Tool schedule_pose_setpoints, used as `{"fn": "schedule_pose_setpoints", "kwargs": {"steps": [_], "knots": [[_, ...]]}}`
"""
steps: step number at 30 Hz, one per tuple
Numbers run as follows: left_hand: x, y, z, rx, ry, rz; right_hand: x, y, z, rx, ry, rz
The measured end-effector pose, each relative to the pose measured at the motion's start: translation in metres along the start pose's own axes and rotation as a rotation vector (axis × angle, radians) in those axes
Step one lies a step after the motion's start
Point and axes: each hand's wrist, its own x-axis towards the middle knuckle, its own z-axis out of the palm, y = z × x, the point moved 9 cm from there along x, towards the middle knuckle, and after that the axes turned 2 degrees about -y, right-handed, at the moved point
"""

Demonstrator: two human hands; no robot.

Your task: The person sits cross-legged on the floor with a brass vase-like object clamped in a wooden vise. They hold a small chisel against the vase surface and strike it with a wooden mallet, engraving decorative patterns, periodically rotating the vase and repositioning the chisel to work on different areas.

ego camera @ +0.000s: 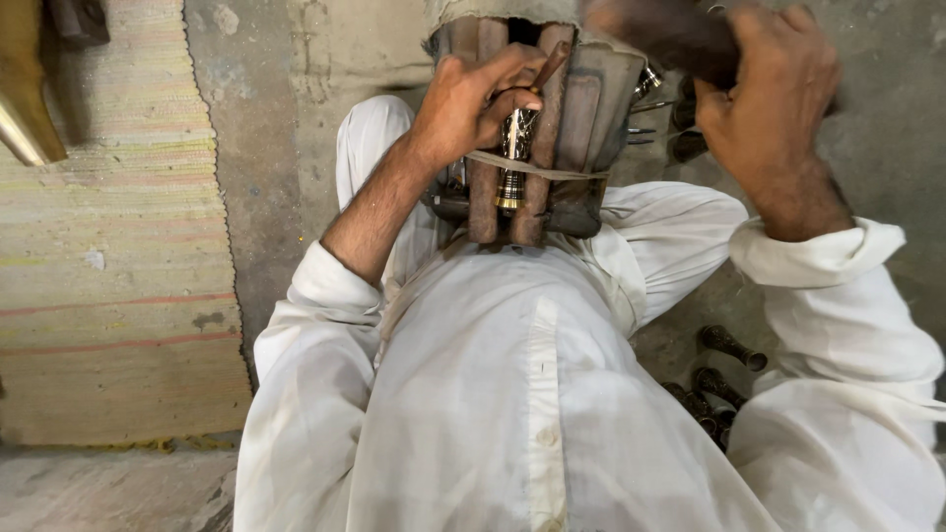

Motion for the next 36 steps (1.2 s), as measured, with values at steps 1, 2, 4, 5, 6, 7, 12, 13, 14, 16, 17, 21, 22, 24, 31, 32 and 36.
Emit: {"fn": "schedule_pose_setpoints", "kwargs": {"steps": [1, 2, 4, 5, 6, 7, 12, 13, 14, 16, 17, 21, 22, 24, 31, 32, 36], "knots": [[-0.001, 0.0, 0.0, 0.008, 0.003, 0.004, 0.002, 0.001, 0.001, 0.022, -0.017, -0.004], [-0.001, -0.003, 0.0, 0.017, -0.007, -0.014, 0.003, 0.002, 0.003, 0.032, -0.047, 0.009], [-0.001, -0.007, 0.002, 0.03, -0.023, -0.036, 0.006, 0.004, 0.004, 0.022, -0.075, 0.02], [-0.001, -0.008, 0.002, 0.041, -0.027, -0.041, 0.007, 0.003, 0.004, 0.018, -0.075, 0.009], [-0.002, -0.01, 0.003, 0.05, -0.035, -0.055, 0.008, 0.0, 0.004, 0.021, -0.08, 0.0], [-0.002, -0.011, 0.004, 0.06, -0.048, -0.064, 0.009, -0.002, 0.003, 0.022, -0.081, -0.005], [-0.001, -0.001, 0.001, 0.035, 0.02, 0.035, -0.007, 0.043, 0.012, 0.476, -0.161, 0.609], [-0.001, -0.003, 0.002, 0.044, 0.0, 0.004, 0.003, 0.029, 0.004, 0.296, -0.14, 0.402], [-0.002, -0.002, 0.0, 0.041, 0.004, 0.011, 0.009, 0.012, -0.003, 0.103, -0.098, 0.198], [-0.001, 0.003, -0.003, 0.023, 0.009, 0.052, 0.01, 0.01, -0.007, 0.08, -0.05, 0.162], [0.0, 0.002, -0.002, 0.019, -0.009, 0.044, 0.006, 0.023, -0.002, 0.276, -0.054, 0.315], [0.001, 0.003, -0.001, 0.013, -0.033, 0.011, 0.003, 0.007, -0.008, -0.004, -0.085, 0.079], [0.002, 0.005, -0.001, 0.006, -0.033, 0.035, 0.001, 0.002, -0.012, -0.113, -0.074, 0.007], [0.003, 0.007, -0.001, 0.006, -0.026, 0.053, -0.001, 0.007, -0.015, -0.135, -0.088, 0.009], [0.003, 0.011, -0.005, -0.014, 0.024, 0.118, -0.001, 0.005, -0.01, 0.018, -0.052, -0.014], [0.003, 0.006, -0.002, -0.023, 0.006, 0.063, -0.002, 0.002, -0.009, -0.048, -0.072, -0.043], [0.004, 0.0, 0.0, -0.02, 0.022, 0.046, -0.003, 0.005, -0.012, -0.123, -0.018, -0.021]]}}
